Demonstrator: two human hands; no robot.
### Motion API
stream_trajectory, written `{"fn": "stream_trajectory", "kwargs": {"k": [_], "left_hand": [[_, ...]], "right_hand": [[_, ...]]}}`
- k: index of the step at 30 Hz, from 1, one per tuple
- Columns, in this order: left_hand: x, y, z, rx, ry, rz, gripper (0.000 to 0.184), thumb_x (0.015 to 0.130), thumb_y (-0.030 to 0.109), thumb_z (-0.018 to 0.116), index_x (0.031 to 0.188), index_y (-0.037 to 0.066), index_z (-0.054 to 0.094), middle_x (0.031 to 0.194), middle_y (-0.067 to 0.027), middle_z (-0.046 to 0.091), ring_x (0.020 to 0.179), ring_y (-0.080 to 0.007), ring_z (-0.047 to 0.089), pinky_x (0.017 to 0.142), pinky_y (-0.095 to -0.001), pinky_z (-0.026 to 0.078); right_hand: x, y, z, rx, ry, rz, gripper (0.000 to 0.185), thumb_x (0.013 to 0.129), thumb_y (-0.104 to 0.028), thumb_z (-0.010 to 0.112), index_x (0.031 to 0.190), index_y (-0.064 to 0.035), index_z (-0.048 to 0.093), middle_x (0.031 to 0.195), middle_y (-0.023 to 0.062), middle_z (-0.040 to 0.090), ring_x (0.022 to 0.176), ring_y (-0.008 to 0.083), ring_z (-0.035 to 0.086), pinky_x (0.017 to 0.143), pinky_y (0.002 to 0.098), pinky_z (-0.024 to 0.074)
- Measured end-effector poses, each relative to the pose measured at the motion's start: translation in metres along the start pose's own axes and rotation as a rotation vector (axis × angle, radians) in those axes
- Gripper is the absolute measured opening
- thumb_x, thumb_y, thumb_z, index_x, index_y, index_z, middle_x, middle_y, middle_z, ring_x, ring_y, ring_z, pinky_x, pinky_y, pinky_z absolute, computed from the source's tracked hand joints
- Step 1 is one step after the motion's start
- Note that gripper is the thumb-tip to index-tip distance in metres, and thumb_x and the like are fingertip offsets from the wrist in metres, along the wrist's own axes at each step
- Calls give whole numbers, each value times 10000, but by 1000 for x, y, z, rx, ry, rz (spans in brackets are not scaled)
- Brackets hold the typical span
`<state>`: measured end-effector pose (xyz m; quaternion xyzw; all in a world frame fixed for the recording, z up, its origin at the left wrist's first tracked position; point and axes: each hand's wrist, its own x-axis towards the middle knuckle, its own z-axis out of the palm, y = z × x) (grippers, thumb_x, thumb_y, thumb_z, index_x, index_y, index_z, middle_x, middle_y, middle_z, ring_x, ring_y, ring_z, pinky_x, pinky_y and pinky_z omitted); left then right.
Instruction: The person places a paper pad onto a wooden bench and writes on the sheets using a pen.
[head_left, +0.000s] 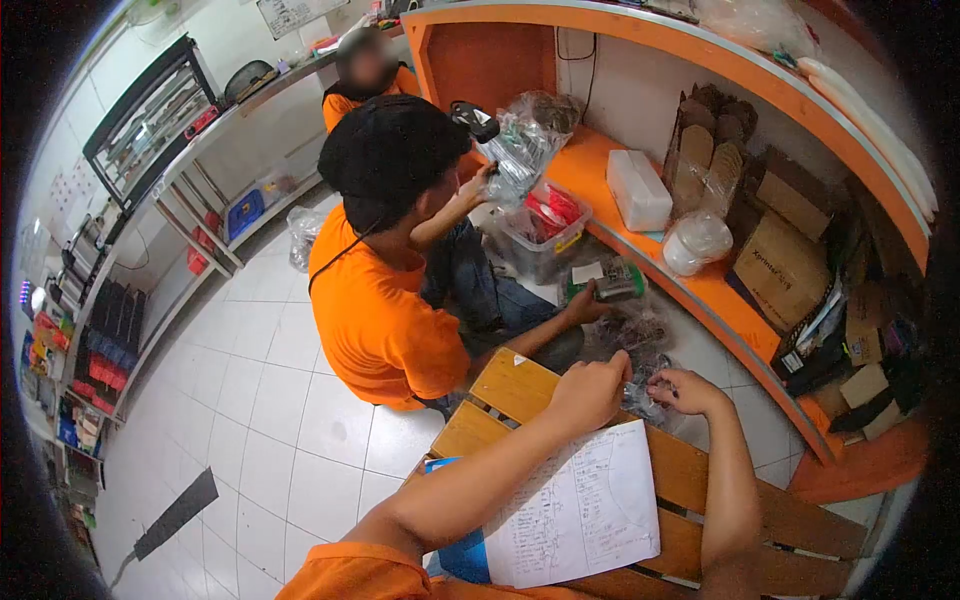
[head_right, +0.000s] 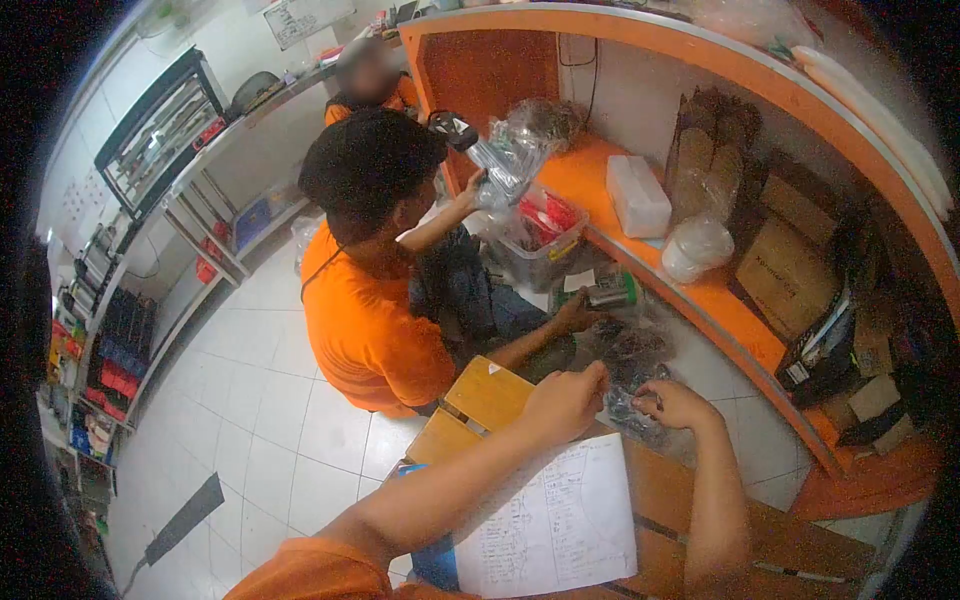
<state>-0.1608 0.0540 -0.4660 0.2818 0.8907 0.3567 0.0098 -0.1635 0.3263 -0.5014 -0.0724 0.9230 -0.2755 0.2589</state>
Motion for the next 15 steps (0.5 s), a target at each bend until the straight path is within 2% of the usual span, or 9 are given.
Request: {"fn": "stream_trajectory", "kwargs": {"k": [2, 8, 15], "left_hand": [[-1, 0, -2, -16, -1, -3, 177, 932, 120, 613, 1106, 114, 583, 864, -211, 724, 856, -462, 706, 765, -595, 522], [-1, -1, 2, 11, 10, -10, 163, 927, 116, 620, 1088, 118, 597, 868, -200, 732, 861, -452, 710, 784, -581, 526], [-1, 3, -3, 5, 18, 24, 134, 942, 99, 604, 1075, 107, 589, 820, -187, 731, 803, -423, 715, 777, -545, 527]], "right_hand": [[0, 0, 1, -2, 6, -13, 409, 1042, -383, 692, 1275, -46, 690, 1082, 154, 777, 959, 250, 740, 875, 392, 562], [4, 10, 4, -2, 15, -38, 404, 1041, -376, 694, 1258, -34, 697, 1062, 150, 773, 937, 249, 736, 863, 390, 563], [-4, -2, -3, 14, 4, -24, 468, 1034, -439, 688, 1273, -37, 697, 1183, 198, 727, 1067, 302, 702, 927, 409, 545]]}}
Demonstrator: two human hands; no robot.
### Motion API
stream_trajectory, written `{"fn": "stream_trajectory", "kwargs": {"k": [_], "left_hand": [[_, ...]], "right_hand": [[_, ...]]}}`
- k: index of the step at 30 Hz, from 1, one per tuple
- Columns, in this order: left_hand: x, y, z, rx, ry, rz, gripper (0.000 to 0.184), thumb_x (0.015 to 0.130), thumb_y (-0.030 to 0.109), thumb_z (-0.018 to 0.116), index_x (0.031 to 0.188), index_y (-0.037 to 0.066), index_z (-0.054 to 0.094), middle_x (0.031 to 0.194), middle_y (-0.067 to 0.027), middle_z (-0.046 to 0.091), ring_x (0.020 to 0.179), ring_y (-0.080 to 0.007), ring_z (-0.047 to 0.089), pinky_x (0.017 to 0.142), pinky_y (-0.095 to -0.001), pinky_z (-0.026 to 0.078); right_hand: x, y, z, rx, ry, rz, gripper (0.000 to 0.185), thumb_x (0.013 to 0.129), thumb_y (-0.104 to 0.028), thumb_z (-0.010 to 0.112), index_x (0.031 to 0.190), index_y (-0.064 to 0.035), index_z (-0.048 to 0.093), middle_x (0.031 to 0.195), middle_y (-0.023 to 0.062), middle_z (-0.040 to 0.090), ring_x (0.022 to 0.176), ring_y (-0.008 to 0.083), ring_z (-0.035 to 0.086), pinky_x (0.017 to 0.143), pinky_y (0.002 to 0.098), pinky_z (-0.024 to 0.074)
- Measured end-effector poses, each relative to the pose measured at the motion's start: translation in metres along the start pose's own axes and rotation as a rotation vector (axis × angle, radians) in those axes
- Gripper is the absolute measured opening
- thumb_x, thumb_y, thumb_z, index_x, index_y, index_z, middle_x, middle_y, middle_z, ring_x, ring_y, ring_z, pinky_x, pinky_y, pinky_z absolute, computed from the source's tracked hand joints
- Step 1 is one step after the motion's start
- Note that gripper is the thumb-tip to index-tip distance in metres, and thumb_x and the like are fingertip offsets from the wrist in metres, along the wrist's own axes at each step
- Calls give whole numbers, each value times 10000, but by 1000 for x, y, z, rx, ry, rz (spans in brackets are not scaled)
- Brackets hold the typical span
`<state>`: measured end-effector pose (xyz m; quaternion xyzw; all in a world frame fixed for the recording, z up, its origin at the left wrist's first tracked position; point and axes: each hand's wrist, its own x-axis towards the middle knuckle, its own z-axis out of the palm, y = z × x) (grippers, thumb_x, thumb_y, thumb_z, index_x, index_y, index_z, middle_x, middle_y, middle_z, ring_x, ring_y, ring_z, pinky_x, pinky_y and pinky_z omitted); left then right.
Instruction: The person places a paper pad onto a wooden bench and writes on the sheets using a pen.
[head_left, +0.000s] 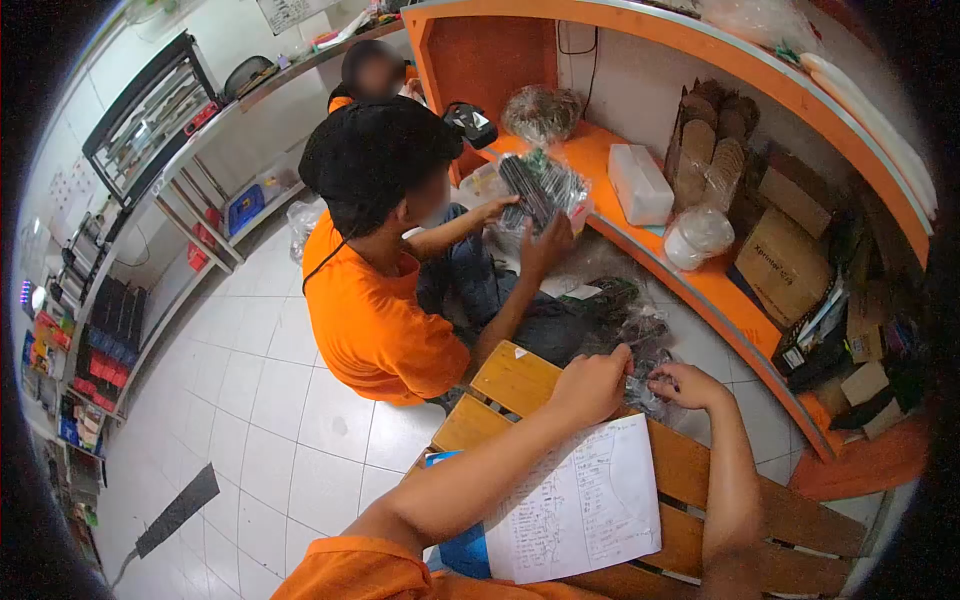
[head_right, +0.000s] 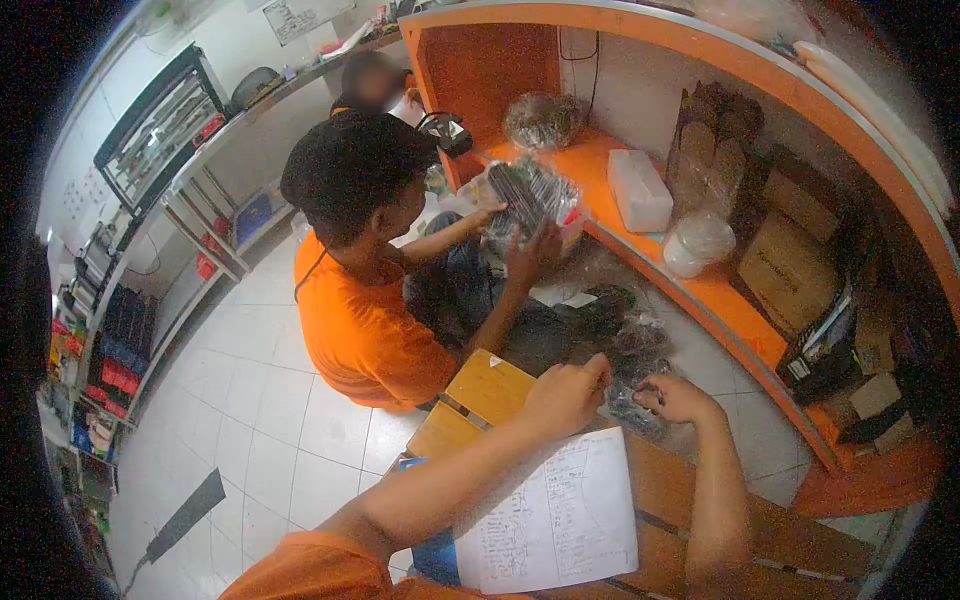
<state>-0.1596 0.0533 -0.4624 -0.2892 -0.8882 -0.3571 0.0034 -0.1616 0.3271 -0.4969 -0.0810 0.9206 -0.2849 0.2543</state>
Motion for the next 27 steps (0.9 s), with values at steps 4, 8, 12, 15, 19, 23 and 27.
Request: {"fn": "stream_trajectory", "kwargs": {"k": [4, 8, 12, 15, 19, 23, 27], "left_hand": [[0, -4, 5, -15, 22, 18, 128, 946, 102, 601, 1072, 106, 584, 818, -188, 730, 802, -424, 714, 768, -547, 524], [-1, -3, 5, 4, 40, 11, 130, 944, 101, 599, 1073, 104, 581, 816, -192, 728, 801, -431, 712, 772, -558, 524], [-1, 0, -1, 13, 4, -3, 147, 936, 100, 604, 1080, 104, 577, 815, -198, 727, 804, -437, 713, 775, -570, 526], [0, -3, 3, 14, 2, -7, 160, 932, 102, 606, 1089, 106, 575, 816, -198, 727, 806, -441, 715, 775, -575, 528], [0, -3, 2, 8, 4, -6, 168, 930, 106, 607, 1096, 108, 574, 820, -194, 730, 807, -442, 716, 778, -576, 530], [-1, -4, 6, 22, 31, 1, 171, 931, 107, 604, 1100, 110, 577, 824, -192, 730, 804, -439, 717, 769, -572, 534], [0, -5, 5, -7, 16, 11, 175, 929, 98, 609, 1100, 98, 576, 823, -196, 727, 800, -435, 717, 751, -563, 540]], "right_hand": [[1, 0, -1, -3, -30, 44, 481, 1030, -455, 688, 1289, -50, 693, 1225, 207, 711, 1125, 329, 686, 957, 423, 537], [4, 4, 1, -17, -23, 5, 473, 1027, -457, 691, 1286, -61, 695, 1230, 202, 712, 1132, 329, 684, 965, 425, 533], [4, 8, 3, -48, 13, -46, 439, 1028, -436, 696, 1267, -67, 704, 1195, 195, 729, 1097, 327, 700, 953, 422, 540], [4, 6, 2, -23, 1, -44, 436, 1024, -437, 697, 1255, -68, 707, 1182, 197, 734, 1064, 337, 707, 932, 431, 548], [7, 17, 6, -8, 17, -70, 473, 1008, -475, 698, 1245, -65, 706, 1196, 205, 724, 1037, 361, 700, 915, 452, 553], [14, 32, 13, -12, 29, -105, 392, 1039, -351, 705, 1267, -32, 693, 1128, 184, 750, 1051, 259, 716, 901, 384, 555], [8, 14, 6, 27, -22, -12, 486, 1019, -484, 677, 1261, -63, 699, 1249, 216, 707, 1140, 377, 685, 965, 462, 538]]}}
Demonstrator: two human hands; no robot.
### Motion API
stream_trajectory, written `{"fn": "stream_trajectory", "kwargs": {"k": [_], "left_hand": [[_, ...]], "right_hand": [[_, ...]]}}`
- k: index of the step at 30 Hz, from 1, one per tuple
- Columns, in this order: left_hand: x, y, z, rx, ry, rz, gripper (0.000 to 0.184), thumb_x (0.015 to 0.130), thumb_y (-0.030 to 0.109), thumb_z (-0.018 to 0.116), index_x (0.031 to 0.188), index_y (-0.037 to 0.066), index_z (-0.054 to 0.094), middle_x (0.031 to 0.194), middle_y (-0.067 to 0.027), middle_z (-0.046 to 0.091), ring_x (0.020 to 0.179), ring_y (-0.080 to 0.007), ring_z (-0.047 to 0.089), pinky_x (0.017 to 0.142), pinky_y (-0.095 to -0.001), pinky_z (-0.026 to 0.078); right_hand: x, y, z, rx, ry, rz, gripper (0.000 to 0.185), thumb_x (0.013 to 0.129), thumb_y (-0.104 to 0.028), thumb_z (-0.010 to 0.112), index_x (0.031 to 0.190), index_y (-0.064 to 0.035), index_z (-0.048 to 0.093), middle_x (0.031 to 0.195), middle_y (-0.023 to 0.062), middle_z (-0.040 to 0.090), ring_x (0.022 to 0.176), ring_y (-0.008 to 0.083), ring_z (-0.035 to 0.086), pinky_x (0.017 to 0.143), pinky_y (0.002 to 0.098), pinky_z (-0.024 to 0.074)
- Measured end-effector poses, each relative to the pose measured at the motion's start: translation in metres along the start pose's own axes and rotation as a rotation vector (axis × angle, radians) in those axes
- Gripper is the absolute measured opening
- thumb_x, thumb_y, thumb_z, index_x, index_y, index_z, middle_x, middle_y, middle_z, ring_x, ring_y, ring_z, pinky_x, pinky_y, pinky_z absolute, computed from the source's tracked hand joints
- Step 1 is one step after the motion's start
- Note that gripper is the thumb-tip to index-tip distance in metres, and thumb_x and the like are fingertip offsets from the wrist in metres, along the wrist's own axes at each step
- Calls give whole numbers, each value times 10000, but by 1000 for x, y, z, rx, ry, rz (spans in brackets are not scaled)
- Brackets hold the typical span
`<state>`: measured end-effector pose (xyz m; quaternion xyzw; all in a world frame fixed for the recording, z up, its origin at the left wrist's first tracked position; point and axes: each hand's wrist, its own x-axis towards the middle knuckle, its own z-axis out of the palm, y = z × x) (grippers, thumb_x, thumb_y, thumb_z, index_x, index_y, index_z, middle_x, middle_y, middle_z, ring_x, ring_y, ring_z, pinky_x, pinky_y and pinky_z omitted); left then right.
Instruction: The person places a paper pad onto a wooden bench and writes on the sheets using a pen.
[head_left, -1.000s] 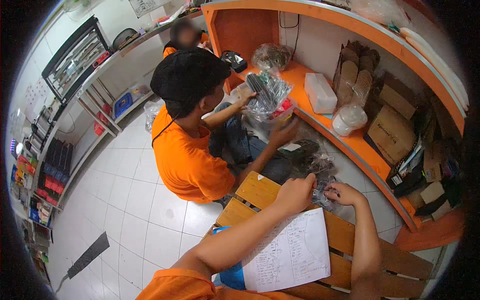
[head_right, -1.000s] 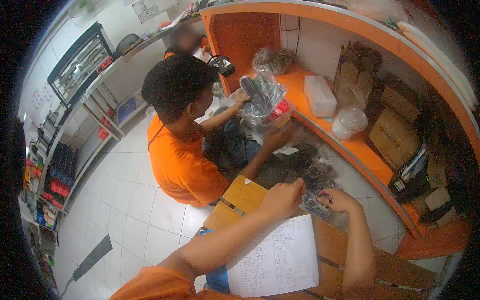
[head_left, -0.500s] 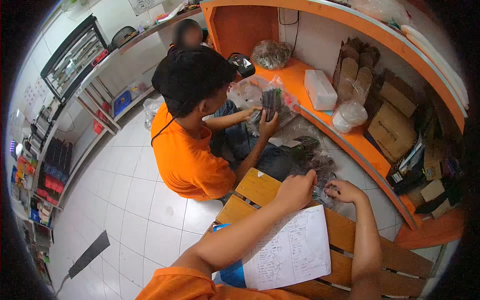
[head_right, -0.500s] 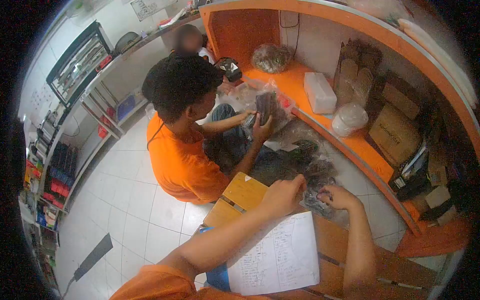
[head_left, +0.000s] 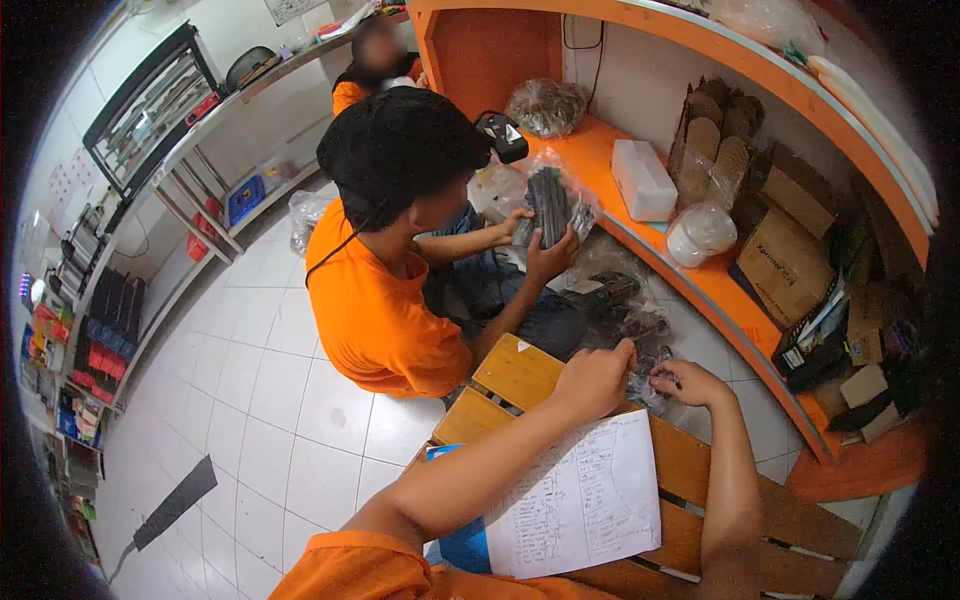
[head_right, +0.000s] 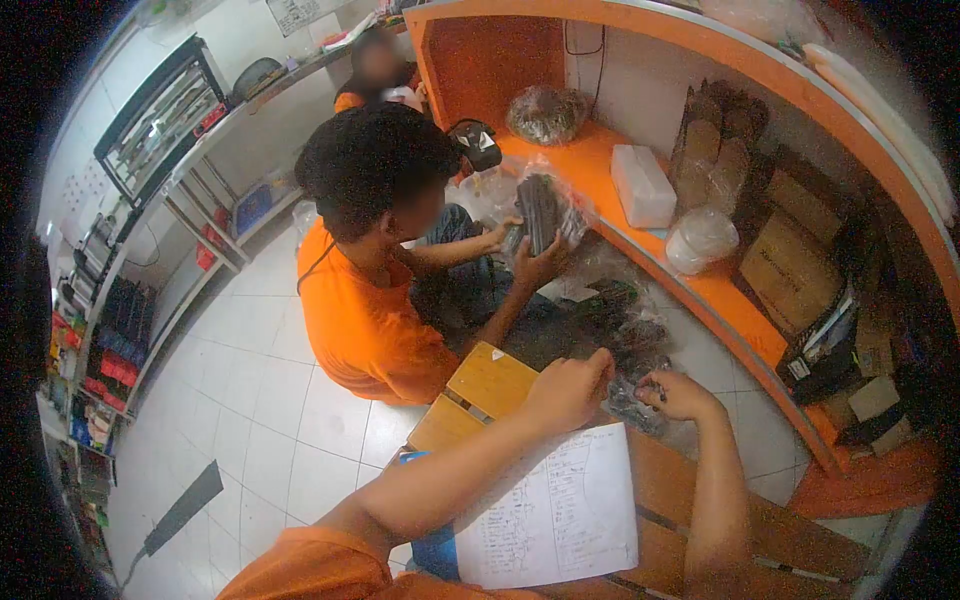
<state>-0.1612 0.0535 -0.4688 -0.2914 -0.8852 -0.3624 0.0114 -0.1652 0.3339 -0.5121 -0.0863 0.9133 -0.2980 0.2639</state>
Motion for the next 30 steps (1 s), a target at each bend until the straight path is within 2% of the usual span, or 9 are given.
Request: {"fn": "stream_trajectory", "kwargs": {"k": [5, 8, 18, 19, 20, 23, 26, 27, 30], "left_hand": [[0, 3, -4, 16, -19, 0, 170, 924, 84, 614, 1087, 79, 564, 835, -195, 727, 813, -431, 716, 751, -558, 537], [0, 3, -7, -43, -19, 0, 169, 920, 79, 613, 1080, 85, 560, 855, -190, 731, 838, -431, 714, 765, -564, 527], [-4, 7, -9, -46, -10, -19, 247, 886, 80, 680, 1097, 104, 553, 905, -148, 739, 896, -417, 711, 770, -544, 511], [-1, 1, -3, -80, -7, -37, 307, 883, 191, 713, 1132, 109, 554, 915, -189, 728, 926, -471, 692, 789, -579, 520], [-2, -5, 3, -81, -32, -39, 298, 878, 154, 706, 1128, 106, 550, 913, -180, 732, 914, -458, 699, 778, -573, 520], [-2, 4, -6, -78, -62, -50, 305, 864, 87, 694, 1126, 99, 538, 903, -171, 738, 885, -437, 716, 765, -563, 524], [-1, 2, -4, -60, -86, -64, 374, 827, 113, 741, 1129, 97, 522, 922, -216, 727, 928, -443, 718, 776, -572, 531], [2, -5, 1, -77, -81, -55, 411, 808, 129, 766, 1134, 99, 518, 932, -208, 729, 941, -442, 717, 773, -573, 532], [1, -5, -2, -119, -102, -82, 485, 774, 162, 808, 1150, 102, 508, 951, -187, 734, 951, -441, 714, 780, -574, 532]], "right_hand": [[-2, -2, -2, -42, 2, -23, 503, 1031, -486, 658, 1275, -47, 686, 1298, 222, 686, 1163, 377, 672, 971, 466, 537], [0, 1, 0, -127, 46, -79, 408, 1039, -363, 699, 1271, -27, 692, 1104, 154, 771, 966, 257, 743, 858, 394, 569], [3, 1, -2, -84, 18, -15, 407, 1039, -362, 691, 1256, -18, 706, 1046, 179, 781, 905, 239, 765, 811, 391, 583], [9, 11, 1, -116, 26, -41, 404, 1041, -347, 688, 1258, -6, 702, 1047, 184, 781, 898, 237, 766, 804, 390, 584], [12, 22, 4, -148, 34, -63, 401, 1044, -332, 685, 1260, 6, 698, 1047, 189, 780, 890, 235, 766, 798, 389, 585], [10, 19, 2, -95, 219, -104, 358, 1047, -288, 682, 1185, 43, 692, 1000, 170, 774, 876, 233, 759, 773, 379, 583], [-3, -17, -17, -81, 660, -105, 292, 1047, -241, 679, 1120, 41, 670, 936, 139, 751, 848, 225, 745, 744, 372, 576], [-10, -32, -25, -14, 797, -204, 302, 1083, -283, 628, 1096, 18, 650, 893, 100, 726, 816, 203, 725, 706, 360, 563], [-52, -90, -63, 322, 807, -318, 359, 1120, -343, 557, 1145, 2, 653, 921, 88, 735, 844, 179, 716, 723, 331, 554]]}}
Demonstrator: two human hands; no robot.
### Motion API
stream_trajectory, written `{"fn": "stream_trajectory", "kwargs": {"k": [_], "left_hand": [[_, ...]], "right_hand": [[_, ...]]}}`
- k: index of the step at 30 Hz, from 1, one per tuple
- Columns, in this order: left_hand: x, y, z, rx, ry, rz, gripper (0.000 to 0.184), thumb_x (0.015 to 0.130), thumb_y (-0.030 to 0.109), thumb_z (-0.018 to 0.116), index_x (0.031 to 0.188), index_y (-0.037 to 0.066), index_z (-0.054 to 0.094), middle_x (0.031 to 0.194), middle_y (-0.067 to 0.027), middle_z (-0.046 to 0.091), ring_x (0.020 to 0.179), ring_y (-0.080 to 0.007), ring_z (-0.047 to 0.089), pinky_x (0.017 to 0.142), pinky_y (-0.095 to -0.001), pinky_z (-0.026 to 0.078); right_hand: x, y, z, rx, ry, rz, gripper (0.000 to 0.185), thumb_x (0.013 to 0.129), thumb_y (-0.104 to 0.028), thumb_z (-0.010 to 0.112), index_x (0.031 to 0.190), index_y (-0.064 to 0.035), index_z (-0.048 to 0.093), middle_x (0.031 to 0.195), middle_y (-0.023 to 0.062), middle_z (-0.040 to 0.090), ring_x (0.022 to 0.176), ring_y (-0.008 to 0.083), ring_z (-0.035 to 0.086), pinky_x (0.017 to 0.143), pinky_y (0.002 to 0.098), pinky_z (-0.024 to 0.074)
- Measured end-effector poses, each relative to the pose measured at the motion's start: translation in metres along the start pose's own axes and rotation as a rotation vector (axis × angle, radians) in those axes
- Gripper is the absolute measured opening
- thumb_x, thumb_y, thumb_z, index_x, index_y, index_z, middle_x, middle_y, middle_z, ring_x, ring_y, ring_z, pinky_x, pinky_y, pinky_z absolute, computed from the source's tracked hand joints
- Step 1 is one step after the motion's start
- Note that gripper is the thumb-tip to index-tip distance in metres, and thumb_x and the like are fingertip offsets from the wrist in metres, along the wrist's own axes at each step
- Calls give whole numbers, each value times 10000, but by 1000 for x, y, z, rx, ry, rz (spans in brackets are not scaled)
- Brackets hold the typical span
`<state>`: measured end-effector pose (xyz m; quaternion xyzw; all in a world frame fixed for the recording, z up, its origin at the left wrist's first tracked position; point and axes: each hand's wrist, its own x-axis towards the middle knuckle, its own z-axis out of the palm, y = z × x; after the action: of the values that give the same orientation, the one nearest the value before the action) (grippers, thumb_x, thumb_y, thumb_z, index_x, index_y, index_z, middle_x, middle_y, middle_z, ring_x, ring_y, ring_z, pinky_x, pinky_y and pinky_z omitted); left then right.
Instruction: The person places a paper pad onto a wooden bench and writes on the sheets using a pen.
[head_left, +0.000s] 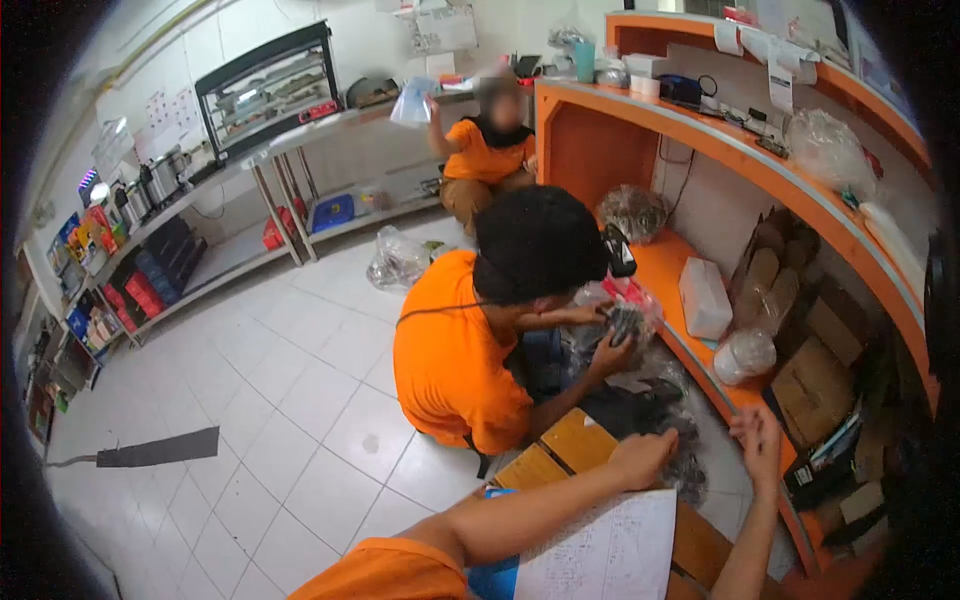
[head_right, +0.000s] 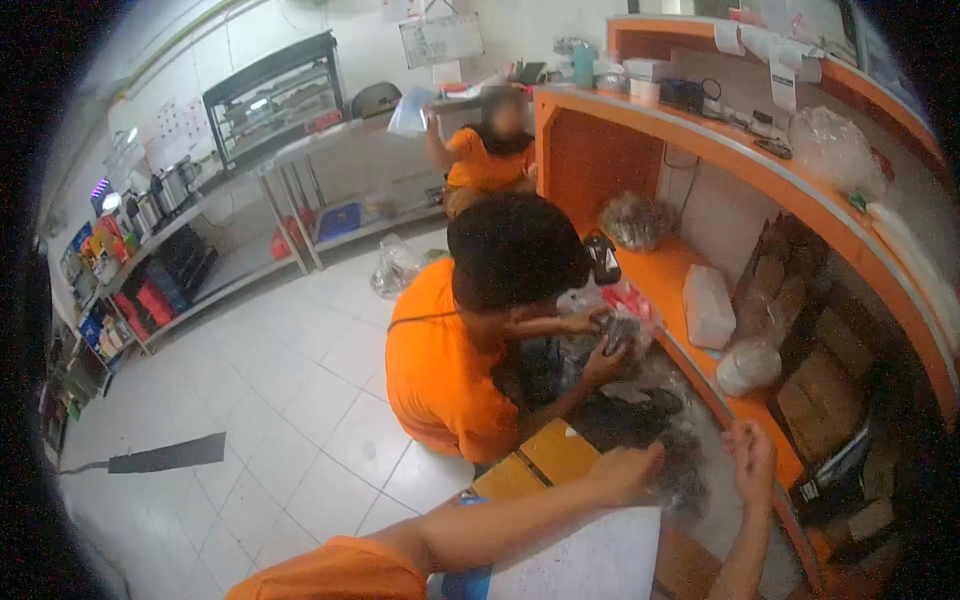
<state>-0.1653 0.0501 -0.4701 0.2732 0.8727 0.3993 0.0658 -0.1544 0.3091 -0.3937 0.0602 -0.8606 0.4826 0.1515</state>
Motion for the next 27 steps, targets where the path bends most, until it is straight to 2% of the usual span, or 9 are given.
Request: {"fn": "stream_trajectory", "kwargs": {"k": [4, 7, 9, 11, 14, 17, 19, 24, 27], "left_hand": [[-4, 6, -6, -16, 34, 0, 338, 732, 155, 814, 1017, 81, 649, 933, -189, 715, 957, -413, 701, 807, -537, 536], [5, -19, 4, -198, 180, 157, 188, 791, 70, 728, 953, 88, 634, 947, -182, 731, 902, -408, 704, 802, -509, 559], [19, -29, 13, -552, 244, 106, 203, 889, -89, 586, 1033, 53, 563, 876, -121, 727, 834, -296, 723, 758, -388, 569], [23, -23, 9, -856, 373, 63, 156, 956, -54, 618, 1036, 43, 526, 859, -86, 710, 799, -144, 691, 710, -315, 566], [25, -14, 1, -1026, 562, 133, 163, 966, -41, 642, 1042, 41, 523, 880, -79, 714, 774, -136, 680, 690, -297, 562], [19, 4, -15, -913, 532, 172, 143, 947, 4, 691, 1013, 23, 566, 858, -107, 720, 739, -139, 667, 682, -306, 563], [2, 35, -53, -497, 298, 219, 125, 925, 57, 717, 976, 13, 612, 850, -149, 730, 737, -201, 697, 690, -355, 577], [-57, 101, -121, 401, -179, 144, 301, 914, 274, 771, 1099, 40, 729, 980, -219, 757, 947, -436, 733, 811, -487, 588], [-59, 103, -117, 452, -348, 97, 332, 870, 294, 817, 1047, 17, 772, 1007, -246, 762, 987, -440, 736, 862, -511, 593]], "right_hand": [[-30, -102, -20, 157, 14, 58, 431, 1133, -393, 519, 1184, 12, 660, 973, 78, 746, 922, 166, 704, 846, 330, 551], [-75, -96, 0, -52, -175, 27, 319, 1065, -261, 648, 1230, 12, 658, 1014, 103, 747, 943, 194, 707, 869, 356, 561], [-114, -91, 15, -255, -344, 95, 347, 982, -185, 747, 1269, -10, 659, 1045, 133, 738, 957, 211, 707, 854, 360, 568], [-138, -88, 30, -307, -375, 232, 422, 926, -173, 800, 1295, -28, 655, 1093, 171, 728, 996, 258, 712, 861, 381, 570], [-178, -91, 44, -254, -312, 302, 486, 894, -198, 825, 1318, -43, 643, 1189, 218, 716, 1076, 343, 720, 906, 428, 569], [-197, -76, 53, -202, -197, 222, 535, 852, -168, 858, 1328, -57, 640, 1184, 196, 706, 1046, 327, 711, 888, 423, 566], [-196, -68, 54, -251, -171, 154, 588, 804, -129, 894, 1327, -48, 640, 1103, 161, 708, 962, 276, 706, 846, 392, 566], [-193, -59, 59, -224, -203, 111, 592, 751, -146, 936, 1254, -19, 652, 1156, 202, 706, 1051, 348, 716, 903, 430, 568], [-185, -59, 61, -259, -248, 61, 613, 739, -168, 950, 1252, -12, 652, 1074, 193, 707, 1001, 326, 717, 867, 436, 568]]}}
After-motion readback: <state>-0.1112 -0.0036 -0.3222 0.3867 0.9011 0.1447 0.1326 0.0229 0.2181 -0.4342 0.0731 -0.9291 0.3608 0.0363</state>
